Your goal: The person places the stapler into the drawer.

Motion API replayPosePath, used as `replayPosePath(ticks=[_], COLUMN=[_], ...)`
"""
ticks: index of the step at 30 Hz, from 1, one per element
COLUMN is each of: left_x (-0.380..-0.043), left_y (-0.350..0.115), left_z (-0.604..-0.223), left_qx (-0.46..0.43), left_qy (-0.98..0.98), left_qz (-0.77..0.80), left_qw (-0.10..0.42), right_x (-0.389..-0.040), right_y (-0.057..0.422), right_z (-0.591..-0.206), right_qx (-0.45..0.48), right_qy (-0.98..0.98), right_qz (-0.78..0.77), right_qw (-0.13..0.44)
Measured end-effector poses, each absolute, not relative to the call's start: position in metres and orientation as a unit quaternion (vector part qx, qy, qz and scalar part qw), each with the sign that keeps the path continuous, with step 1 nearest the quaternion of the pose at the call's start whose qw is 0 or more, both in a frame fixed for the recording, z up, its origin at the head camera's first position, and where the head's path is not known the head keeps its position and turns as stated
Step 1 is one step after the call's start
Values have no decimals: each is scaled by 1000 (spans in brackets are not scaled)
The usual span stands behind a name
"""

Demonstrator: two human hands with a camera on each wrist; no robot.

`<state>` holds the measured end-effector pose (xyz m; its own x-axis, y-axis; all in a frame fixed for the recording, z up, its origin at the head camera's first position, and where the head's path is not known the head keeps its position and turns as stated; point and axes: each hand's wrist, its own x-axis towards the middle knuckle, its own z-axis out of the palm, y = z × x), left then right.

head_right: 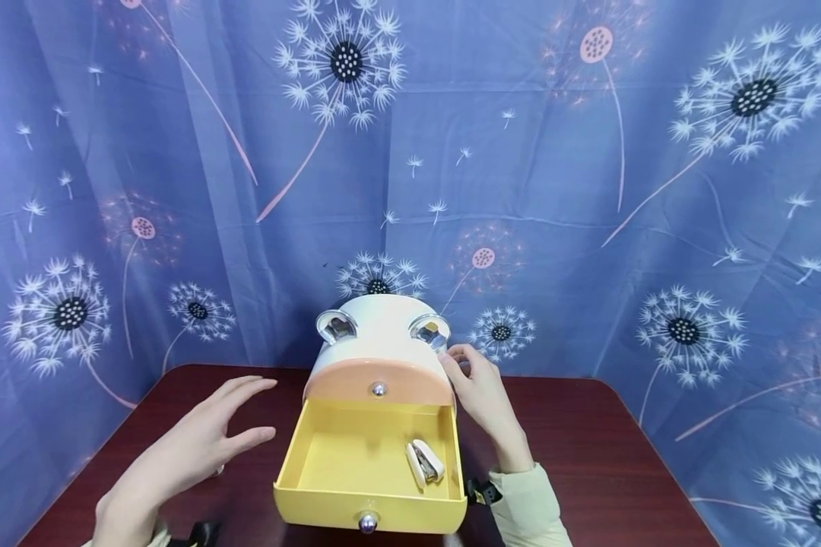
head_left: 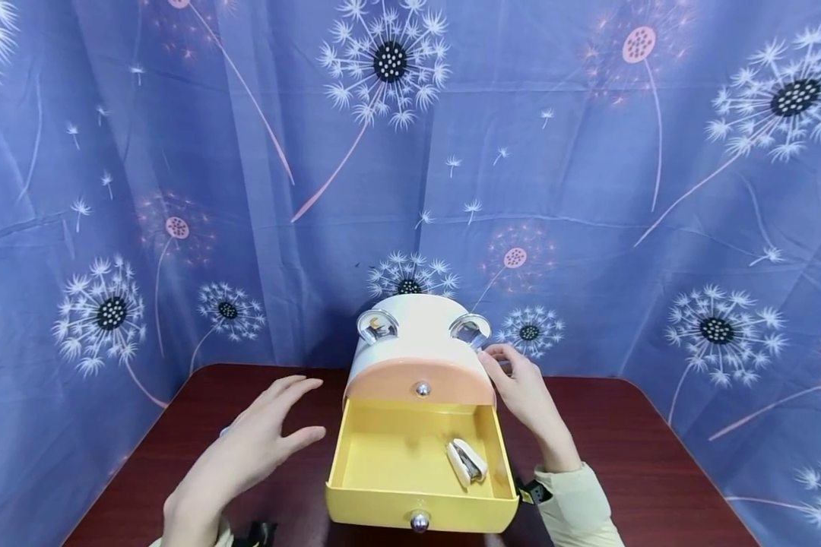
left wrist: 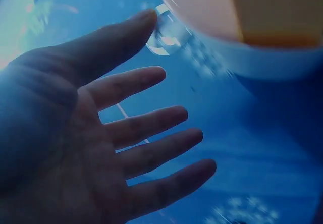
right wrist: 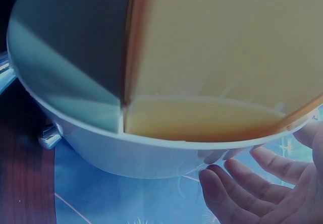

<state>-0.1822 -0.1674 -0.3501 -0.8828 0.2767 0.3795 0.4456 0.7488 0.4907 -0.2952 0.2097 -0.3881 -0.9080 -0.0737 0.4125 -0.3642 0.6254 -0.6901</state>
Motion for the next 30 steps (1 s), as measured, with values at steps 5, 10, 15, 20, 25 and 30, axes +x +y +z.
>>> replayPosePath(ticks=[5,10,15,20,25,30], left_x=[-195,-204,-211,-212,-213,-211], left_y=[-196,-223,-244,-257,-263,-268], left_z=[-376,-402,-424,-435,-447,-459], left_qx=[-137,-80,-36,-7,11,13], left_qy=[-926,-933,-942,-944,-946,-945], left_qz=[-341,-350,-334,-326,-320,-325], left_qw=[88,39,22,44,42,44], right_x=[-295,-296,-295,-295,-295,-295], right_y=[211,210,210,209,211,210], right_z=[-389,-390,-389,-387,-389,-391], right_qx=[124,129,127,130,125,127], right_qy=[-882,-879,-878,-877,-881,-881], right_qz=[418,422,426,425,419,418], right_qw=[178,181,178,180,181,184])
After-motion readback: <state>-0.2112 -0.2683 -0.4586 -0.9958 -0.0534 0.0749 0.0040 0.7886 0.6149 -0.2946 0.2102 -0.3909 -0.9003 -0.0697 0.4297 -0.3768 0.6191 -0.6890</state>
